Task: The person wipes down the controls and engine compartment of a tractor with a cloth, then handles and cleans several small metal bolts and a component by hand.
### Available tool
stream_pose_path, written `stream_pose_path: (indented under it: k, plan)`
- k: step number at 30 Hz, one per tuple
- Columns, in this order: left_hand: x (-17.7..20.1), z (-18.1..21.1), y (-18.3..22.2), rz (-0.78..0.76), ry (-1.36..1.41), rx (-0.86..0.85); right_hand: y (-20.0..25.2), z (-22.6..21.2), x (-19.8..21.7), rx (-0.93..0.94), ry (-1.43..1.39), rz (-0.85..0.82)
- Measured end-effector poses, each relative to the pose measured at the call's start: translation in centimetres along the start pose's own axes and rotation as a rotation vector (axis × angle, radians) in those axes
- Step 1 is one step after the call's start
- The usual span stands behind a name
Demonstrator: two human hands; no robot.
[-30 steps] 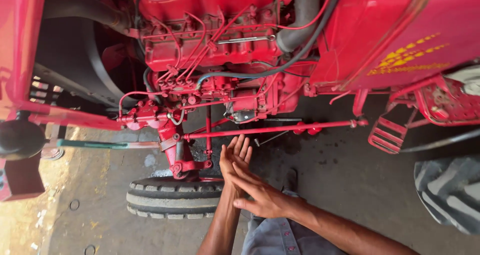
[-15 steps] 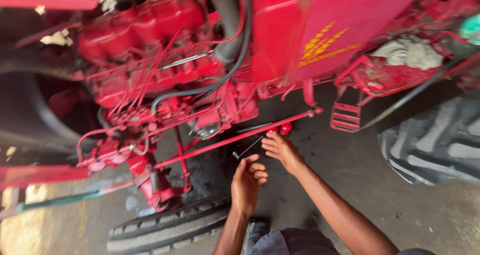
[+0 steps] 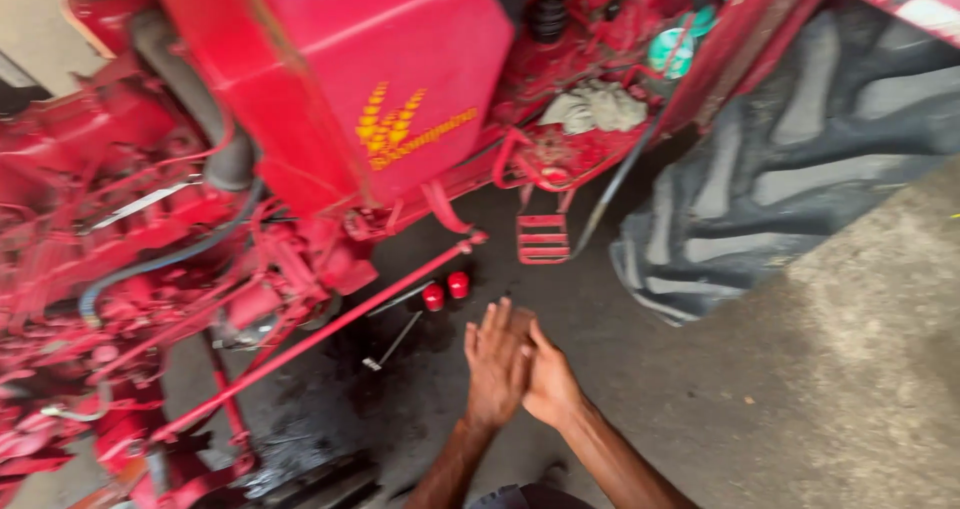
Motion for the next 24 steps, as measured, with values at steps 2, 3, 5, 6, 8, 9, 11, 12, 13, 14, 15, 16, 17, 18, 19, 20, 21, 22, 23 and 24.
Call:
stream_pose_path:
  k: [2, 3, 5, 6, 8, 9, 11, 12, 13, 14, 15, 16, 17, 18, 19, 20, 21, 22, 23, 24]
  plan:
    - [-2.4, 0.8, -2.0, 0.024, -0.045, 0.102, 4.1, -4.6, 0.6, 0.035, 0.124, 0.031]
    - [-3.7, 1.7, -2.6, -0.019, 0.03, 0.099, 6.2, -6.8, 1.3, 0.065, 0.129, 0.064]
    - [-6.1, 3.8, -3.5, -0.107, 0.179, 0.092, 10.3, -11.1, 3.5, 0.126, 0.137, 0.132]
    - [-7.4, 5.4, -3.6, -0.141, 0.222, 0.075, 12.5, -13.0, 5.0, 0.196, 0.078, 0.134]
    - [-9.6, 7.7, -4.7, -0.2, 0.295, 0.029, 15.0, -16.2, 7.9, 0.334, -0.043, 0.114]
    - [-10.9, 8.2, -5.2, -0.306, 0.327, 0.1, 16.2, -17.7, 9.6, 0.39, -0.048, 0.185]
    - [-13.8, 8.6, -5.7, -0.525, 0.389, 0.245, 17.9, -20.5, 12.4, 0.496, -0.061, 0.335]
    - [-15.2, 8.5, -6.2, -0.534, 0.392, 0.25, 18.0, -21.9, 13.2, 0.505, -0.066, 0.325]
    - [-16.4, 7.7, -6.4, -0.557, 0.387, 0.277, 17.9, -23.0, 13.9, 0.51, -0.075, 0.319]
    - [-18.0, 7.0, -6.7, -0.553, 0.435, 0.286, 17.6, -23.9, 14.5, 0.515, -0.083, 0.314]
    - [-19.6, 6.1, -7.2, -0.52, 0.592, 0.272, 16.8, -24.9, 14.7, 0.507, -0.082, 0.291]
    - [-20.8, 5.0, -8.1, -0.451, 0.867, 0.207, 15.6, -26.0, 14.7, 0.499, -0.081, 0.268]
    - [-22.2, 4.3, -8.5, -0.363, 1.196, 0.112, 14.9, -26.7, 14.6, 0.491, -0.083, 0.253]
    - [-23.3, 3.3, -9.5, -0.276, 1.498, -0.014, 14.1, -27.5, 14.5, 0.484, -0.084, 0.249]
    - [-24.2, 2.6, -10.2, -0.227, 1.792, -0.149, 12.9, -28.3, 14.2, 0.476, -0.087, 0.245]
    - [-25.2, 1.3, -11.6, -0.196, 1.737, -0.174, 11.6, -29.1, 13.9, 0.469, -0.09, 0.24]
    - [-26.3, 0.4, -13.3, -0.172, 1.767, -0.167, 10.4, -29.8, 13.8, 0.462, -0.095, 0.237]
    - [-27.5, -0.7, -15.2, -0.152, 1.627, -0.052, 9.0, -30.6, 13.8, 0.455, -0.1, 0.234]
    - [-28.8, -1.8, -17.2, -0.153, 1.359, 0.119, 7.9, -31.1, 13.9, 0.453, -0.107, 0.231]
    - [-30.0, -2.8, -19.6, -0.174, 1.113, 0.243, 6.8, -31.5, 14.3, 0.437, -0.113, 0.232]
Point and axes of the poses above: each hand's wrist, its own y-axis away from the middle knuckle, its own x-axis out of the back of the hand, z = x × y, the point moved 4 cm from there along -y, towards the middle knuckle, and after that the axes turned 14 degrees about -y, right-handed, at the moved point
